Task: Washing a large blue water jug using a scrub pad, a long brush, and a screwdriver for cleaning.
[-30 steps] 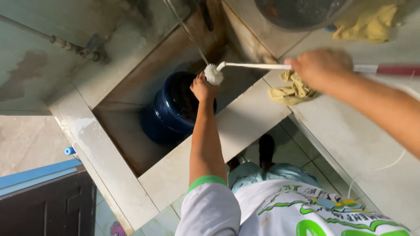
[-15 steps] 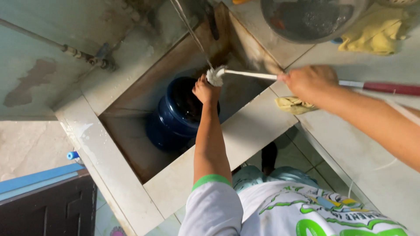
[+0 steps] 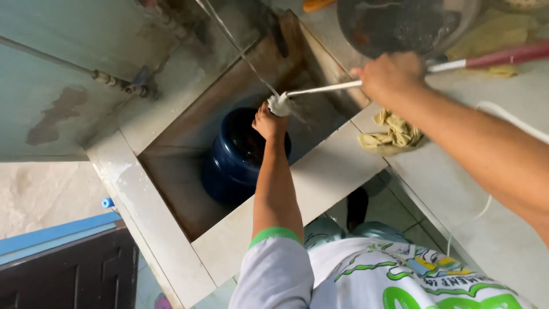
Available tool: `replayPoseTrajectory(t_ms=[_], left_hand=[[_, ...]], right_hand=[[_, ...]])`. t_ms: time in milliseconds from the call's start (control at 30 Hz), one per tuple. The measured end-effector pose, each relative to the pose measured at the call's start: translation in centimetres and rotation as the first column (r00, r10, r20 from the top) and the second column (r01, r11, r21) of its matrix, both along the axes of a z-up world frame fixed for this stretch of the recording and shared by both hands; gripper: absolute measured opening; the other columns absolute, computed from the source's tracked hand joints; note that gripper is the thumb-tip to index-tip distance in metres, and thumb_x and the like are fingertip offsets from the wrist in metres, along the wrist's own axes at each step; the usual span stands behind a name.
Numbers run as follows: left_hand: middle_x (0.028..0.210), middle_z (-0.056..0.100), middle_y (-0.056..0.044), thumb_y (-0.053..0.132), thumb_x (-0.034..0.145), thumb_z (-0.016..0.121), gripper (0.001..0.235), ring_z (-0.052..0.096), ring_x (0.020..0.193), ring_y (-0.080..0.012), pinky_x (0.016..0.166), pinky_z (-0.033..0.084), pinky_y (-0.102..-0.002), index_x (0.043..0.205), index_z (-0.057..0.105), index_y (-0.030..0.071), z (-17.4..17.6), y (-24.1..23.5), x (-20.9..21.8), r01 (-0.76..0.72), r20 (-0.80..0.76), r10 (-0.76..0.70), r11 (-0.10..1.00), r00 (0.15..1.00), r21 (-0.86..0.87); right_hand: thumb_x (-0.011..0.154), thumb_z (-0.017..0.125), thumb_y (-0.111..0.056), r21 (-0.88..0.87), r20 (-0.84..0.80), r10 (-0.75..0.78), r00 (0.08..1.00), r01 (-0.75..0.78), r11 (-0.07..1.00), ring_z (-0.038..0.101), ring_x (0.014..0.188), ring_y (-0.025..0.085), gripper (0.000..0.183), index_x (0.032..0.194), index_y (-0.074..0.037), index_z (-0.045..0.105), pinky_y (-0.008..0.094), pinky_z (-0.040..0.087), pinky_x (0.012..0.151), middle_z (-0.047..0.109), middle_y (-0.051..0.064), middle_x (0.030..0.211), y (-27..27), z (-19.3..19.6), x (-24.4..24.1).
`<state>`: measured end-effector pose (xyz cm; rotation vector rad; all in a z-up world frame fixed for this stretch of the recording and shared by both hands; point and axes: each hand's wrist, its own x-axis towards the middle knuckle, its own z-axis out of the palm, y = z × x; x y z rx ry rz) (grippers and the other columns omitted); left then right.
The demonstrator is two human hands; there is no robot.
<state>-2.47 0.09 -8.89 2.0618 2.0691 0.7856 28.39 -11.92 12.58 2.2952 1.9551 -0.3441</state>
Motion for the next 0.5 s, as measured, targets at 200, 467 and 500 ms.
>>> replayPoseTrajectory(t_ms=[200, 467, 500], left_hand=[[0.107, 0.078, -0.006, 0.035, 0.059, 0.094, 0.057, 0.076, 0.101, -0.0253, 0.093, 0.062, -0.040, 0.110, 0.075, 0.019, 0.1, -1.7, -1.3, 0.242, 0.129, -0.227, 0.964, 0.965, -0.114], [0.103, 0.078, -0.014, 0.032, 0.061, 0.094, 0.056, 0.076, 0.095, -0.0334, 0.085, 0.060, -0.042, 0.109, 0.073, 0.013, 8.9, -4.5, -5.6, 0.141, 0.247, -0.163, 0.985, 0.955, 0.103], [0.100, 0.076, -0.017, 0.032, 0.052, 0.095, 0.066, 0.075, 0.093, -0.0353, 0.082, 0.058, -0.045, 0.111, 0.072, 0.011, 11.2, -3.9, -5.9, 0.160, 0.299, -0.224, 0.961, 0.928, 0.225]], right_hand=[[0.106, 0.049, -0.047, -0.063, -0.052, 0.294, 0.954, -0.297, 0.953, 0.075, 0.089, 0.029, 0.045, 0.094, -0.014, 0.078, 0.045, 0.057, 0.068, 0.078, 0.009, 0.095, 0.9, -7.5, -8.9], [0.090, 0.067, -0.030, 0.729, 0.047, 0.649, 0.759, -0.471, 0.497, 0.064, 0.115, 0.032, 0.026, 0.095, -0.007, 0.077, 0.063, 0.028, 0.112, 0.070, 0.021, 0.122, 7.0, -1.8, -18.8], [0.090, 0.070, -0.027, 0.818, 0.155, 0.702, 0.695, -0.489, 0.304, 0.062, 0.124, 0.029, 0.020, 0.093, -0.008, 0.076, 0.062, 0.024, 0.116, 0.070, 0.017, 0.125, 7.4, 3.8, -19.4]])
